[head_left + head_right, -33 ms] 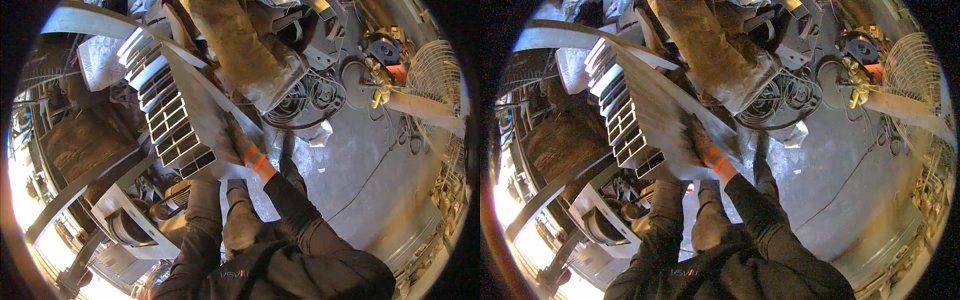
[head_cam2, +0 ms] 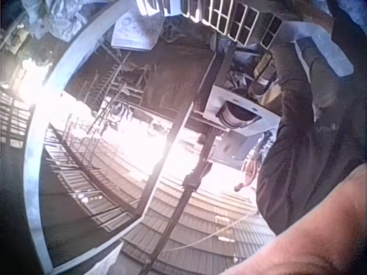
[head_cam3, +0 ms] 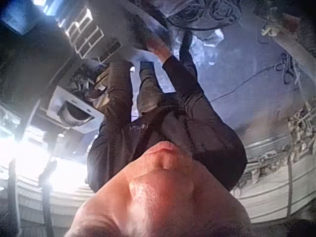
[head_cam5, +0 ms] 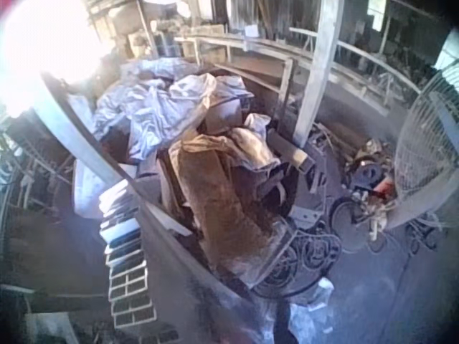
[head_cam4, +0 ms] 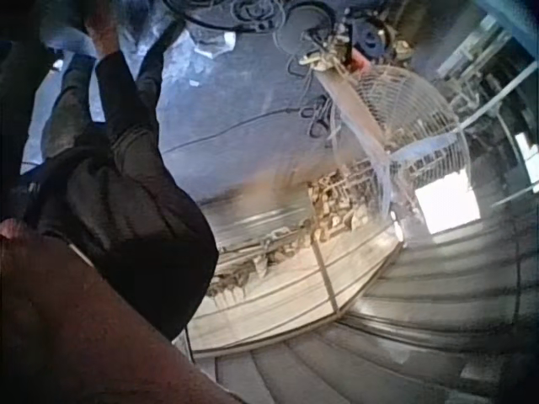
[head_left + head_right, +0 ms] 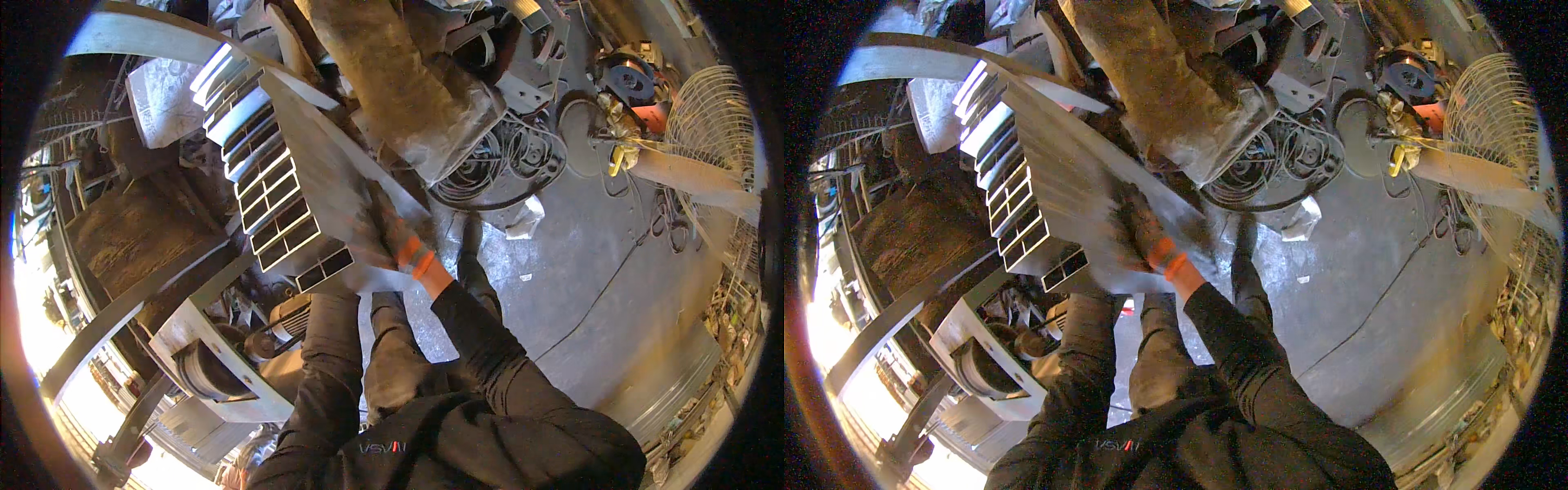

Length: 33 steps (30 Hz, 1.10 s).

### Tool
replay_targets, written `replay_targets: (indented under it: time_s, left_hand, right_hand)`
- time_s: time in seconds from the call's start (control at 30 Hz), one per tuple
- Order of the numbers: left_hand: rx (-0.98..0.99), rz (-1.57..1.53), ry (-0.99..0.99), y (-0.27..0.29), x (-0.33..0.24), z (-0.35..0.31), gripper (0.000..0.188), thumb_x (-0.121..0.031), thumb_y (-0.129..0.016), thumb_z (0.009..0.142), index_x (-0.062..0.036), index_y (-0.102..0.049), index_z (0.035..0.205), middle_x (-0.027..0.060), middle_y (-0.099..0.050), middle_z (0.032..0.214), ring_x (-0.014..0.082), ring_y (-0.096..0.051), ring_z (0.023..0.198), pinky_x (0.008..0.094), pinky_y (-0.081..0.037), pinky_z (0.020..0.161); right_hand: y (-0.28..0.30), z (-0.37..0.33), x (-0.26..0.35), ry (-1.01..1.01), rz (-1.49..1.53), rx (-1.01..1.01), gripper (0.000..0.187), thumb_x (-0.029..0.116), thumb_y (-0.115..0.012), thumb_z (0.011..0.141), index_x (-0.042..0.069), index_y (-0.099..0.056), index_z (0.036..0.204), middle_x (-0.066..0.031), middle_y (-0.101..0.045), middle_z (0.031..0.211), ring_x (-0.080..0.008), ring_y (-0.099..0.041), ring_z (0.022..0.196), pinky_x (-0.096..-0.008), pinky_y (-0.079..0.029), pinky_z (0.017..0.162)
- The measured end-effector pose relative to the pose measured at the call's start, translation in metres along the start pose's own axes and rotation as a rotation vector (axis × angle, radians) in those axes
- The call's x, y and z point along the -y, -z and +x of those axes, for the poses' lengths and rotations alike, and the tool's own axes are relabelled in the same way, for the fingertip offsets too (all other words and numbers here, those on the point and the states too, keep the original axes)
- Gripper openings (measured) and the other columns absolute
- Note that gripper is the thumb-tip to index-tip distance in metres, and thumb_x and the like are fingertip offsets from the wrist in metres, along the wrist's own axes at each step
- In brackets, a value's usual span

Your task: The person repeatedly picks up long metal profiles, rubs their surfaces on a stationary machine, and stacks them upright. The person handles the profiles one at a time and places them in a growing vertical stack.

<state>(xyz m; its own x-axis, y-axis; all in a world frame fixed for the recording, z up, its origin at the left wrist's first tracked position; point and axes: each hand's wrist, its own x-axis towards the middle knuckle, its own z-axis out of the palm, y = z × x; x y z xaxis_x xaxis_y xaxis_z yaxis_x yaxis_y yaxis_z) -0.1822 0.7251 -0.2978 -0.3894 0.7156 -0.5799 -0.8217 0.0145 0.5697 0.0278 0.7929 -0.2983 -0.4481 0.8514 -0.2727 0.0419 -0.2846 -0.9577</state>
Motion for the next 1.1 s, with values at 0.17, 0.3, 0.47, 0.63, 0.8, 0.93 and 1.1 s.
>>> replay_targets:
  time_s: [0.17,0.3,0.47,0.63,0.8,0.93,1.1]
  left_hand:
    - [-0.003,-0.037,-0.005,-0.003,0.008,-0.002,0.063,-0.047,-0.046,0.121,-0.0033,-0.047,0.167,0.0097,-0.053,0.168,0.0231,-0.049,0.153,0.0386,-0.036,0.131]
    - [-0.002,-0.113,-0.044,-0.017,0.019,0.002,0.066,-0.048,-0.045,0.122,-0.0029,-0.044,0.169,0.0096,-0.05,0.17,0.0231,-0.047,0.155,0.0383,-0.034,0.132]
    - [0.024,-0.203,-0.076,-0.035,0.026,0.021,0.069,-0.05,-0.044,0.122,-0.0024,-0.041,0.171,0.0094,-0.047,0.173,0.0231,-0.044,0.158,0.0381,-0.032,0.134]
    - [0.061,-0.193,-0.063,-0.065,-0.005,0.047,0.072,-0.052,-0.043,0.122,-0.0019,-0.038,0.173,0.0092,-0.044,0.176,0.0231,-0.042,0.16,0.0378,-0.029,0.136]
    - [0.33,-0.374,-0.136,-0.107,-0.045,0.093,0.077,-0.056,-0.043,0.122,-0.0019,-0.033,0.176,0.009,-0.04,0.179,0.023,-0.039,0.161,0.0371,-0.028,0.137]
    - [0.52,-0.469,0.111,-0.124,-0.073,0.103,0.072,-0.059,-0.051,0.117,-0.0091,-0.047,0.169,0.0069,-0.057,0.164,0.0233,-0.057,0.144,0.0411,-0.046,0.123]
    - [0.295,-0.19,-0.238,-0.167,-0.12,0.081,0.075,-0.063,-0.046,0.118,-0.0091,-0.047,0.171,0.0059,-0.057,0.168,0.0251,-0.058,0.146,0.0411,-0.044,0.126]
  right_hand:
    - [0.001,0.004,0.007,-0.43,0.574,0.047,0.058,0.031,-0.038,0.125,0.013,-0.031,0.18,-0.0083,-0.044,0.177,-0.0197,-0.057,0.145,-0.0333,-0.046,0.124]
    - [0.011,-0.01,0.004,-0.315,0.548,0.096,0.057,0.033,-0.041,0.125,0.01,-0.038,0.176,-0.0055,-0.05,0.172,-0.0177,-0.052,0.15,-0.0357,-0.043,0.126]
    - [0.022,-0.016,0.007,-0.209,0.673,0.197,0.058,0.037,-0.047,0.123,0.006,-0.043,0.172,-0.0091,-0.056,0.165,-0.0232,-0.055,0.148,-0.0385,-0.045,0.126]
    - [0.038,0.064,0.025,-0.31,0.703,-0.034,0.049,0.031,-0.047,0.122,0.006,-0.051,0.165,-0.0079,-0.068,0.143,-0.0235,-0.066,0.125,-0.0361,-0.055,0.108]
    - [0.04,0.148,0.046,-0.176,0.542,0.282,0.045,0.029,-0.052,0.121,0.008,-0.057,0.16,-0.0055,-0.069,0.146,-0.0234,-0.065,0.128,-0.039,-0.056,0.111]
    - [0.03,0.15,0.069,-0.305,0.546,0.078,0.045,0.034,-0.055,0.119,0.009,-0.062,0.155,-0.0039,-0.07,0.144,-0.0238,-0.066,0.124,-0.0396,-0.057,0.109]
    - [0.021,0.174,0.118,0.227,-0.161,0.218,0.048,0.035,-0.058,0.115,0.007,-0.063,0.155,-0.0053,-0.07,0.147,-0.0245,-0.067,0.125,-0.0413,-0.055,0.11]
